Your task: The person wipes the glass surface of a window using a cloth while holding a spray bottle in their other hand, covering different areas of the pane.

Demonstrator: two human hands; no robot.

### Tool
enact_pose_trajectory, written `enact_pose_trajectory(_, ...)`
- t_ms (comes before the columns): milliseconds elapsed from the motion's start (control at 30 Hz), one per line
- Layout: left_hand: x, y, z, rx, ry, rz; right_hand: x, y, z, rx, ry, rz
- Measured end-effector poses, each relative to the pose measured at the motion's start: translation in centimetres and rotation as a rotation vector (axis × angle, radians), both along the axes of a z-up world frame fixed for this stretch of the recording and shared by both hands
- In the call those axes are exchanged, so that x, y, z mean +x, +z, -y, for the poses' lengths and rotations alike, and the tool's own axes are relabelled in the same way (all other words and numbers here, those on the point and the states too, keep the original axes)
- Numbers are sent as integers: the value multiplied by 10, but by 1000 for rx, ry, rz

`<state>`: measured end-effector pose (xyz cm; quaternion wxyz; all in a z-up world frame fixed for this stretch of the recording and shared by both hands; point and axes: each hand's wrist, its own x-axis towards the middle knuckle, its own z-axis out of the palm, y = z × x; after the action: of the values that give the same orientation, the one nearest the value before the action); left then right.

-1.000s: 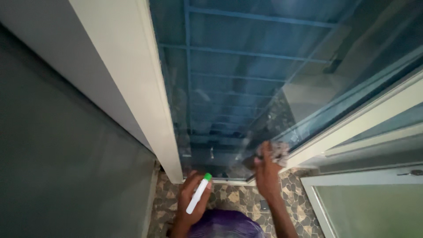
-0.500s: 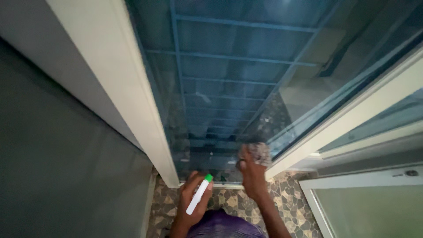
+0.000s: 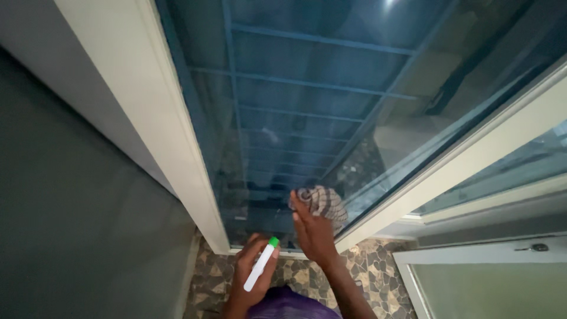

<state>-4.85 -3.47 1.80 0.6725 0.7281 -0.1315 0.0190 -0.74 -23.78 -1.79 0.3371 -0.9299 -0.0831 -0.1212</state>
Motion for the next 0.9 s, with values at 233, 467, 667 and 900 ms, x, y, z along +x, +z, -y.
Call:
enact_pose_trajectory(233,-17,-13,-3,22,102,-33,-25,-51,44,60,-279,-104)
enact_pose_trajectory(467,-35,-19,11,79,142,68,5,-16,33,242,-149,-12)
enact_pose_trajectory(667,-46,-7,21,65,155,56,-13,-27,27,-164,-41,145)
enact_pose_trajectory(900,-35,-11,6,12,132,35,-22,-12,51,146,-394,-266)
